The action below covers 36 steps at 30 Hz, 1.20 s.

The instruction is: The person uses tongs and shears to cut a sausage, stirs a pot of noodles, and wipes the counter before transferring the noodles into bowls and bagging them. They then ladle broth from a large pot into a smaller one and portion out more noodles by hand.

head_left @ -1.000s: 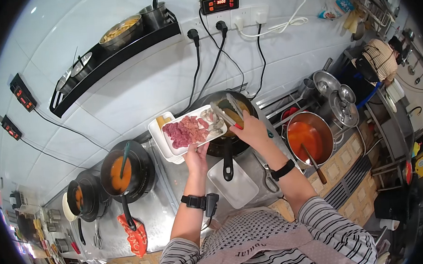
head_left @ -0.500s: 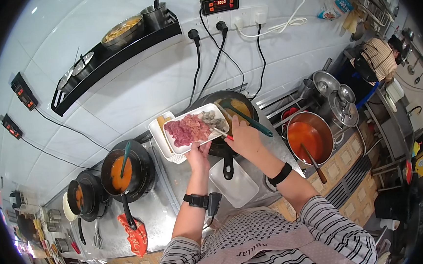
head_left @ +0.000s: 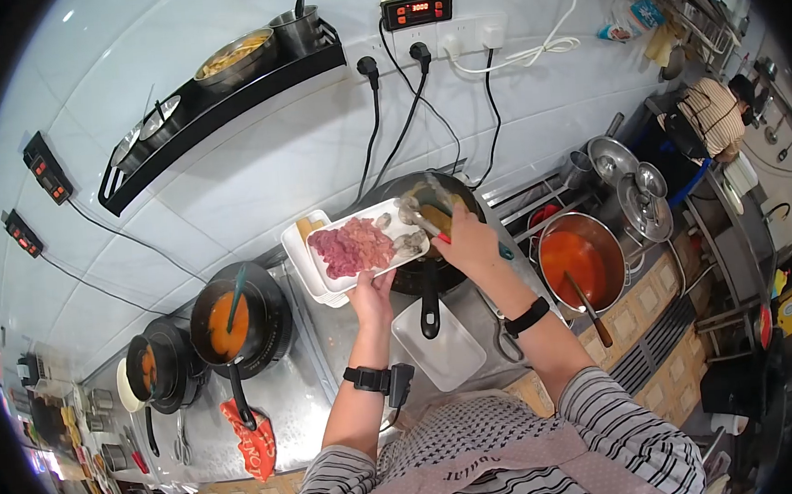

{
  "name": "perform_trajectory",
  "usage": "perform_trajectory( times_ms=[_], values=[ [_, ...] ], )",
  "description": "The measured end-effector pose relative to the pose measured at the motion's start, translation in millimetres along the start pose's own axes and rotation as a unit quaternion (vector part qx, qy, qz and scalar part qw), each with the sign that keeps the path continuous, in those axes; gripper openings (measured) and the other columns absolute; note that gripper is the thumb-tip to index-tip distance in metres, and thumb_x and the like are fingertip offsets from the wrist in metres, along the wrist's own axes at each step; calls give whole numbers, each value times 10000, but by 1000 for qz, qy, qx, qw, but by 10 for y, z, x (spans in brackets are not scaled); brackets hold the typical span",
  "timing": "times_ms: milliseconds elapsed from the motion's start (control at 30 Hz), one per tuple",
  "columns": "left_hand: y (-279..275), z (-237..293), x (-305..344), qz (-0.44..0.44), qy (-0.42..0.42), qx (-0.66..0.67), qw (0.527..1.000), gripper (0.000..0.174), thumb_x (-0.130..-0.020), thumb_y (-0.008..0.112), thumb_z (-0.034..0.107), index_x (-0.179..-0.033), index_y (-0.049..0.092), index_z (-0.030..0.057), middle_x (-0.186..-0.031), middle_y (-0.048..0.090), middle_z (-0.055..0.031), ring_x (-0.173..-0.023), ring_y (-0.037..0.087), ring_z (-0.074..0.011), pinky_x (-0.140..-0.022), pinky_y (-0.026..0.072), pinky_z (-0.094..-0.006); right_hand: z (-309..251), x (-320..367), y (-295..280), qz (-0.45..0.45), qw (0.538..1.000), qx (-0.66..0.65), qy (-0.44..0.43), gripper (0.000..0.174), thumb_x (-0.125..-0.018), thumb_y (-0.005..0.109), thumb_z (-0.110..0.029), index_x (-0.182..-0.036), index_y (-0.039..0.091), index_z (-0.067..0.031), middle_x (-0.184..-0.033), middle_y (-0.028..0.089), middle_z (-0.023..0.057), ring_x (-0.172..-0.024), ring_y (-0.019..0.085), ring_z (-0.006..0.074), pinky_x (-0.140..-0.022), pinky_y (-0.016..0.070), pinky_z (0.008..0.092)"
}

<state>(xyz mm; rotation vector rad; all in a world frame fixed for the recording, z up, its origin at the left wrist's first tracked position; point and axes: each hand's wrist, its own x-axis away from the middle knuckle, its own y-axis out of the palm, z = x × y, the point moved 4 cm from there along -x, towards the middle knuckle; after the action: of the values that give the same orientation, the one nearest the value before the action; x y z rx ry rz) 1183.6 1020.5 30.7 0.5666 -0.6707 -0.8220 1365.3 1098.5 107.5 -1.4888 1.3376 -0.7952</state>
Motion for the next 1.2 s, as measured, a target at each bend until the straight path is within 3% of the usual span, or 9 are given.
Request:
perform_trajectory(
  times_ms=[333,467,700,800,900,1000,1100,1133,1200],
  values=[
    [-48,33,-65,20,15,3,1000,424,-777,454,-15,-1192,373,13,-1136,509,-135,-917,611,-306,-767,573,-426,13,31,-91,-13,999,38,3,740,-693,721,-407,-1185,421,56,-916,607,187,-795,648,296,-658,531,363],
    [-49,28,-118,30,16,2,999,451,-783,455,-17,-1221,357,28,-1142,505,-137,-910,610,-306,-766,575,-417,-122,172,-161,-105,990,58,-68,720,-668,740,-404,-1147,445,45,-928,603,173,-781,647,292,-661,531,362],
    [-23,85,-73,17,28,-2,999,494,-784,458,-22,-1246,310,69,-1144,492,-143,-892,611,-299,-747,583,-408,-44,86,-297,-50,997,59,-23,708,-663,747,-383,-1142,453,47,-924,607,164,-824,643,294,-698,530,373],
    [-28,78,-97,15,26,-2,1000,490,-784,458,-23,-1242,308,70,-1142,488,-146,-892,610,-298,-754,581,-411,-137,139,-208,-139,986,63,-67,706,-664,747,-383,-1140,449,45,-915,608,168,-826,643,301,-703,528,371],
    [-41,114,-74,19,30,-17,999,478,-785,458,-19,-1236,319,58,-1139,492,-152,-894,610,-300,-768,577,-414,-22,57,-223,-61,995,76,-37,704,-663,745,-403,-1127,457,40,-926,609,179,-828,639,315,-719,524,376],
    [-164,186,-5,10,17,-23,1000,451,-791,459,-1,-1229,353,27,-1138,515,-162,-912,613,-304,-773,574,-412,118,-8,-302,-20,999,36,4,653,-664,744,-407,-1091,493,18,-908,626,172,-821,639,311,-697,514,388],
    [-483,331,86,-31,-23,-41,998,433,-795,465,22,-1220,388,-3,-1137,536,-170,-930,617,-304,-776,570,-410,289,159,-436,-67,987,-141,20,586,-676,738,-396,-1046,522,4,-866,640,155,-795,633,307,-662,496,388],
    [-622,421,173,-43,-40,-68,996,432,-793,467,27,-1218,396,-11,-1138,541,-172,-938,617,-302,-780,568,-410,367,306,-449,-59,974,-215,35,551,-707,737,-334,-1091,525,-1,-794,636,107,-736,624,208,-627,474,331],
    [-899,579,397,-57,-71,-130,987,451,-785,470,28,-1228,392,-9,-1139,545,-174,-937,623,-299,-779,568,-412,515,727,-369,-22,934,-357,14,565,-725,736,-297,-1150,506,-4,-756,607,70,-698,574,149,-622,457,292]
  ],
)
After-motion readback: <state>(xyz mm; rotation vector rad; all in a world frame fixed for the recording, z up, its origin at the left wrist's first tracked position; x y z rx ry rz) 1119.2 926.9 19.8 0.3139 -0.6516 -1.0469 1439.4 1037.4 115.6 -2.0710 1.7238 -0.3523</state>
